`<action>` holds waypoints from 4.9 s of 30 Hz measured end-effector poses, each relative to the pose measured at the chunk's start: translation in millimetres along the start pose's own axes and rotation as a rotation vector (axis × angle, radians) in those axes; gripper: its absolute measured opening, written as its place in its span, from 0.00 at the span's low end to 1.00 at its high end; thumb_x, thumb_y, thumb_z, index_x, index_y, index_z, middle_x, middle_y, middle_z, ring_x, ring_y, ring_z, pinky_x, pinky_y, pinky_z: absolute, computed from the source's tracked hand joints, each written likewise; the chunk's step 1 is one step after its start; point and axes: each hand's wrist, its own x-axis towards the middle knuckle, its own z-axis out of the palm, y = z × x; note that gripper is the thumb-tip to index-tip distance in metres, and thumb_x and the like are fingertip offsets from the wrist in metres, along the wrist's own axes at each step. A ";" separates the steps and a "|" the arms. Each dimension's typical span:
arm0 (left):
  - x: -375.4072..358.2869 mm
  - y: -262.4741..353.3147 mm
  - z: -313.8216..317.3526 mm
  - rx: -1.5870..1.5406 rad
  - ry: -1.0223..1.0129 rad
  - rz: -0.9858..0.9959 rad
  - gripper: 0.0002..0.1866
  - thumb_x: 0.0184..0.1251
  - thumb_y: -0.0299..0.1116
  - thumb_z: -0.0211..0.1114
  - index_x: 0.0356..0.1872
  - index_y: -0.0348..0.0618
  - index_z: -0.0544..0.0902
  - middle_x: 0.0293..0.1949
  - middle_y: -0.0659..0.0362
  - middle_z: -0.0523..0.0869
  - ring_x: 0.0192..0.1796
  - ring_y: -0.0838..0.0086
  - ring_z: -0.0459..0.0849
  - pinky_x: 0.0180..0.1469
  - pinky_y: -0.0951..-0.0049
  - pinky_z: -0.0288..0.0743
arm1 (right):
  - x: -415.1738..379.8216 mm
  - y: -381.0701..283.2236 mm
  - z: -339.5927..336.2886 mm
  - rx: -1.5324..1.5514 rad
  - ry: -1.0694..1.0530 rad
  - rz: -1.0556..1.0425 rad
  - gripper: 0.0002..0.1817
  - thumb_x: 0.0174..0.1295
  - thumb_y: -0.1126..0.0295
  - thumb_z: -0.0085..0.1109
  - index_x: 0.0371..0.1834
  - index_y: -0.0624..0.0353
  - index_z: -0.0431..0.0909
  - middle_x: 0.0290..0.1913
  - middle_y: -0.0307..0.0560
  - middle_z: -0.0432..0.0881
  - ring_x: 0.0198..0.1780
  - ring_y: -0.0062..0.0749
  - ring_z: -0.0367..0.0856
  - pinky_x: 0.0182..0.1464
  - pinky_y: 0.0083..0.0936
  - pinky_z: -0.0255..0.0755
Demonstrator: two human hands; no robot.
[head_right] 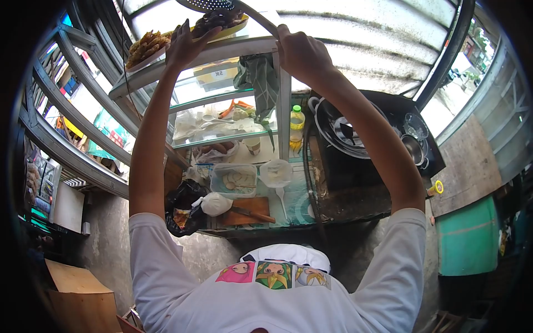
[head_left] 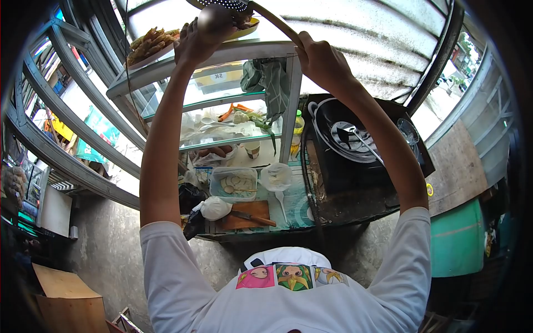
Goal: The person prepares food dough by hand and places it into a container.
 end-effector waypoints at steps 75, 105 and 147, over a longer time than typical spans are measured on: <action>-469.3 405.4 101.8 -1.094 -0.143 -0.906 0.11 0.69 0.29 0.54 0.49 0.37 0.72 0.30 0.60 0.81 0.32 0.80 0.78 0.39 0.80 0.73 | -452.6 526.2 -15.6 1.397 -0.326 1.441 0.21 0.69 0.51 0.43 0.45 0.59 0.75 0.32 0.41 0.80 0.25 0.24 0.77 0.29 0.20 0.73; -523.5 418.1 93.6 -1.041 -0.158 -1.178 0.08 0.69 0.26 0.53 0.46 0.37 0.73 0.30 0.59 0.82 0.31 0.81 0.78 0.37 0.81 0.73 | -532.0 502.3 58.4 1.757 0.258 1.466 0.11 0.65 0.71 0.50 0.39 0.73 0.73 0.37 0.60 0.79 0.49 0.54 0.80 0.53 0.37 0.78; -556.3 45.0 -20.6 -0.617 -0.014 -1.117 0.12 0.66 0.37 0.62 0.32 0.37 0.82 0.30 0.62 0.83 0.32 0.81 0.76 0.36 0.81 0.69 | -452.7 -66.0 180.6 1.474 -0.568 1.097 0.10 0.62 0.68 0.59 0.41 0.62 0.79 0.28 0.41 0.80 0.27 0.20 0.78 0.29 0.14 0.71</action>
